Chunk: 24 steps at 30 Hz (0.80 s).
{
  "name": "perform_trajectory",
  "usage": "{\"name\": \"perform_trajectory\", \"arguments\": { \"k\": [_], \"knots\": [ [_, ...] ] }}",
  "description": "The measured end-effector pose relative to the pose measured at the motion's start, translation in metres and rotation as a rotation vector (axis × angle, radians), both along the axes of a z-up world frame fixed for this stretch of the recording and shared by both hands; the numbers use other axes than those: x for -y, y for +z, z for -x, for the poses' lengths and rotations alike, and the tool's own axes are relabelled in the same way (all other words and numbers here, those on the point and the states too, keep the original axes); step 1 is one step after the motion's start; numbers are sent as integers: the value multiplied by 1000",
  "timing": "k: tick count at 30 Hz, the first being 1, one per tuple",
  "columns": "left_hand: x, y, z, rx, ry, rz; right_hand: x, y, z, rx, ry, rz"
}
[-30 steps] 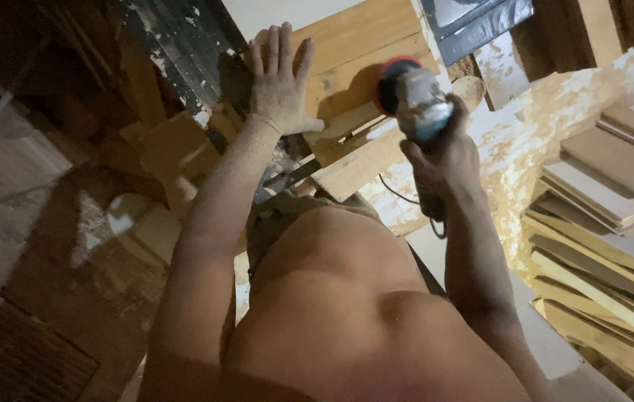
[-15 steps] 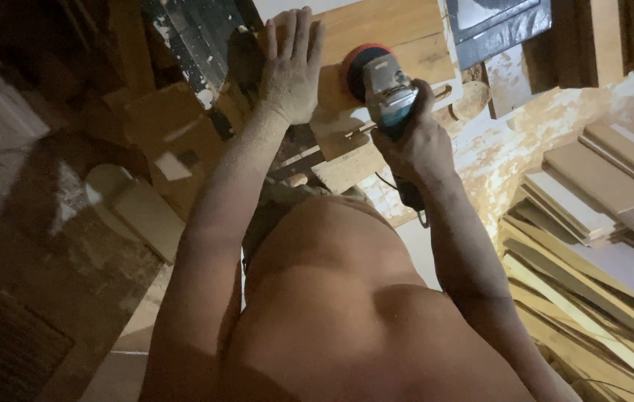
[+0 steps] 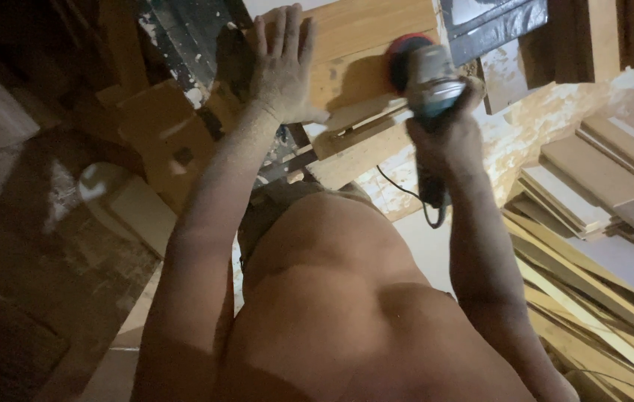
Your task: Sanding small wooden boards using a handheld orbital sander on a workbench.
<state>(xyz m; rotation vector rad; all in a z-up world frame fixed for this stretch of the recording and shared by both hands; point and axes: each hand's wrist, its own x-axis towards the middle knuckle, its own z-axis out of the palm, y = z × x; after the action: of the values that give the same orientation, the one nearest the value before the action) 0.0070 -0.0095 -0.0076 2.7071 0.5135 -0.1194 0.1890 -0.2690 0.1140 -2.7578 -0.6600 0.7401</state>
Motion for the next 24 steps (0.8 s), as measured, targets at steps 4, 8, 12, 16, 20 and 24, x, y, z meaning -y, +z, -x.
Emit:
{"name": "perform_trajectory", "arguments": {
  "k": [4, 8, 12, 16, 20, 24],
  "knots": [
    [2, 10, -1, -72, 13, 15, -14, 13, 21, -56, 67, -1],
    [-1, 5, 1, -17, 5, 12, 0, -2, -14, -13, 3, 19],
    [-2, 4, 0, -64, 23, 64, 11, -4, -33, 92, 35, -97],
    [0, 4, 0, -5, 9, 18, -8, 12, -2, -23, 14, 20],
    [0, 3, -1, -40, 22, -19, -25, 21, 2, -66, -6, -84],
    [-2, -2, 2, 37, 0, -4, -21, 1, -21, 36, 89, -194]
  ]
}}
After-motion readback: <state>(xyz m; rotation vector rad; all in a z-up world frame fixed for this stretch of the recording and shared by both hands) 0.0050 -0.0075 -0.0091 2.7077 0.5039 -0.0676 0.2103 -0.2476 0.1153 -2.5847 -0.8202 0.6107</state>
